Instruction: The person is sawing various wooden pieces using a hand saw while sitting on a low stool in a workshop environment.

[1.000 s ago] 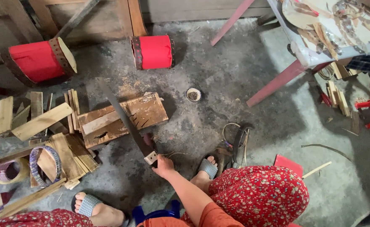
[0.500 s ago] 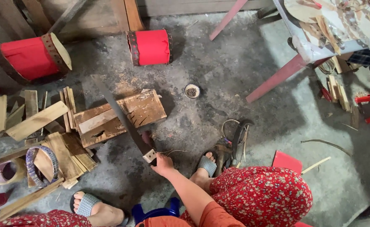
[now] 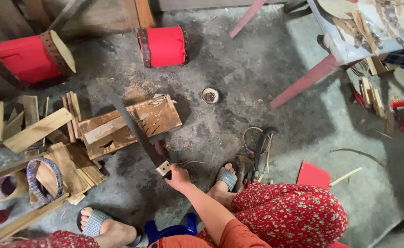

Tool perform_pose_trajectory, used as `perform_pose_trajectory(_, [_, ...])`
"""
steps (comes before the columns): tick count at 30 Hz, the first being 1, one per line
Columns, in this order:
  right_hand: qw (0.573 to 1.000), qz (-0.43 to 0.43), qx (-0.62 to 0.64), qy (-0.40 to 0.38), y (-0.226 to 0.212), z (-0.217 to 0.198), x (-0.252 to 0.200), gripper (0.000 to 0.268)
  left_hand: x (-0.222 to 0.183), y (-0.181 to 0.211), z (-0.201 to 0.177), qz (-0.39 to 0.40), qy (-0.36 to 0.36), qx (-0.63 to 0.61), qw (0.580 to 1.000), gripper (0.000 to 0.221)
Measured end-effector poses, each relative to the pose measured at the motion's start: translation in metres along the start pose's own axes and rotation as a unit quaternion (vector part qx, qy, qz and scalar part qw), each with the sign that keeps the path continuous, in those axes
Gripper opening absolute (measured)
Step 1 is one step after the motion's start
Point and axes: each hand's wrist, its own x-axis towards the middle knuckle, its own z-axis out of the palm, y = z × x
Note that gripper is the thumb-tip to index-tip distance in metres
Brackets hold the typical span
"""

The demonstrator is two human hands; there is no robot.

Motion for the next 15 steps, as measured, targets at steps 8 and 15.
perform_pose_trajectory(8, [1.0,0.008,-0.004,0.007,0.0,-0.002,0.0,0.05,0.015,0.004,0.042,-0.013,-0.029,-0.014,0.999,0.074])
perform_pose_trajectory(15, [0.989,0.034,0.127,-0.069,0.002,-0.018,-0.006,0.046,0.012,-0.017,0.085,-0.055,-0.011,-0.012,0.998,0.076])
